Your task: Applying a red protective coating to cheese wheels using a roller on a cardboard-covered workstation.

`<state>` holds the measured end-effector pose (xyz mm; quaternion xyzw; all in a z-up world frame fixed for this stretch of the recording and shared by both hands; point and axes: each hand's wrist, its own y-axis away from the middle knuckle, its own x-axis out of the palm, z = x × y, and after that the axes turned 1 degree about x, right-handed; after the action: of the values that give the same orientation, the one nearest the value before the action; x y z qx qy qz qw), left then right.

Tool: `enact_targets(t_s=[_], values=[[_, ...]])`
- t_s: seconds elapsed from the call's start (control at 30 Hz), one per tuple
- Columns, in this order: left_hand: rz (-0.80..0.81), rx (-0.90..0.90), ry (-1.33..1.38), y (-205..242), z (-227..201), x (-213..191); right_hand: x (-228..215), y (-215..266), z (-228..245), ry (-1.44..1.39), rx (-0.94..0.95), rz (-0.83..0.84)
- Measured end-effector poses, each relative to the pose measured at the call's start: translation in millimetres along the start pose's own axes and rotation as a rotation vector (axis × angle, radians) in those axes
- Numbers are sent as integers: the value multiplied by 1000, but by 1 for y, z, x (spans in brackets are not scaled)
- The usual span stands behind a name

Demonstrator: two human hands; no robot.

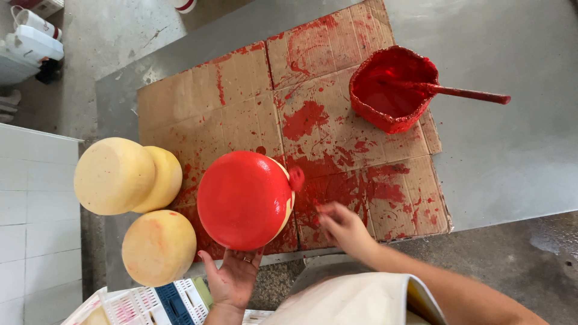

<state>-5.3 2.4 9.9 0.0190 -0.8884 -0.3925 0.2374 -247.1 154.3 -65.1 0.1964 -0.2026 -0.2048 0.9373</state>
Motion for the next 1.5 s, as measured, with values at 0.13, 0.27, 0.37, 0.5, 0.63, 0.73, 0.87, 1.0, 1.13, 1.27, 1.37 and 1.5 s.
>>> enact_targets(t_s=[0.13, 0.27, 0.37, 0.5, 0.63, 0.73, 0.87, 1.0, 1.13, 1.27, 1.37, 1.5], values=[[-3, 0, -14, -11, -2, -13, -4, 31, -53, -120, -97, -4], [16, -21, -29, -18, -11, -22, 10, 14, 9, 127, -85, -114], [67, -36, -75, -20, -21, -22, 25, 8, 33, 19, -65, -185], [19, -60, -134, -19, -38, -14, 35, 47, 5, 261, -243, -252], [-17, -89, -197, -16, -51, -4, 50, 76, -24, 251, -139, -356], [24, -102, -198, -17, -59, -2, 62, 59, 31, 274, -218, -340], [62, -126, -273, -19, -70, 0, 75, 42, 61, 170, -142, -388], [107, -140, -279, -37, -81, -12, 102, 91, 44, 319, -135, -433], [154, -158, -317, -58, -95, -21, 122, 106, -38, 113, -134, -495], [193, -99, -434, -52, -117, 10, 120, 72, -16, -3, 6, -560], [327, -59, -458, -101, -124, 1, 112, 32, -13, -275, -95, -567], [489, -3, -526, -138, -136, 12, 132, 50, -46, -300, -131, -539]])
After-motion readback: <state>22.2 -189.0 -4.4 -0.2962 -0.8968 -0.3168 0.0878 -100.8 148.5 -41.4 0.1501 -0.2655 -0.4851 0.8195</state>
